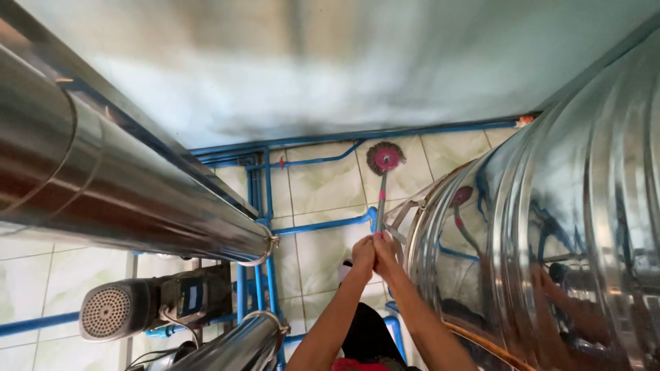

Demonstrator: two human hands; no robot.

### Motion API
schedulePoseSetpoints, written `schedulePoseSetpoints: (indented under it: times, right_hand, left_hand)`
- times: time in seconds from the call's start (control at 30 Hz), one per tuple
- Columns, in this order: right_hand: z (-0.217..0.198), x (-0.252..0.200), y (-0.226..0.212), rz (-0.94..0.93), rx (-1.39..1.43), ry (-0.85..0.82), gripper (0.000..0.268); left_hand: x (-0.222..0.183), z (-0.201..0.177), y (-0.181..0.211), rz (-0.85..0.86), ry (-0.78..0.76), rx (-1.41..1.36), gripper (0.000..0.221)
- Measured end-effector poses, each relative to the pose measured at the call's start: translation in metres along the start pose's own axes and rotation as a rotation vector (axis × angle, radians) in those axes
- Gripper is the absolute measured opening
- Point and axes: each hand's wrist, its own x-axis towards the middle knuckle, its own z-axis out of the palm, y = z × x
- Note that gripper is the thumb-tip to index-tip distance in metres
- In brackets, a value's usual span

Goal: Mop the tile floor in a water production facility.

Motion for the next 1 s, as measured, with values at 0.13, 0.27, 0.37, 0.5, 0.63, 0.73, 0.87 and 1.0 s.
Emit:
schedulePoseSetpoints:
  times: [0.13, 0.27, 0.37, 0.5, 0.63, 0.73, 0.87, 1.0]
  right_hand:
    - [0.000, -0.057, 0.014, -0.030, -0.099, -0.008, 0.017]
    - [0.008, -0.136, 0.010, 0.092, -0.410, 0.122, 0.038]
    - [0.011, -0.154, 0.009, 0.167, -0.366, 0.109, 0.046]
    - [0.009, -0.117, 0.024, 0.142, -0.386, 0.091, 0.055]
    - [0.024, -0.084, 0.028, 0.098, -0.354, 0.051, 0.055]
    - [0.032, -0.095, 0.020, 0.144, -0.398, 0.062, 0.056]
    - [-0.002, -0.117, 0.031, 0.080, -0.531, -0.007, 0.052]
    - [-0.006, -0.197, -0.011, 0.269, -0.431, -0.044, 0.052]
  left_hand:
    - [-0.059, -0.016, -0.019, -0.018, 0.072, -0.016, 0.035]
    - [-0.134, -0.029, -0.019, -0.081, 0.141, -0.039, 0.036]
    - [-0.161, -0.031, -0.012, -0.058, 0.187, -0.074, 0.037]
    - [-0.122, -0.036, -0.025, -0.121, 0.234, -0.133, 0.038]
    - [-0.070, -0.042, -0.045, 0.076, 0.272, 0.126, 0.038]
    - [-0.071, -0.043, -0.041, -0.052, 0.288, -0.022, 0.037]
    - [-0.092, -0.037, -0.083, -0.123, 0.143, 0.103, 0.043]
    - [-0.140, -0.018, -0.142, -0.198, -0.059, -0.606, 0.048]
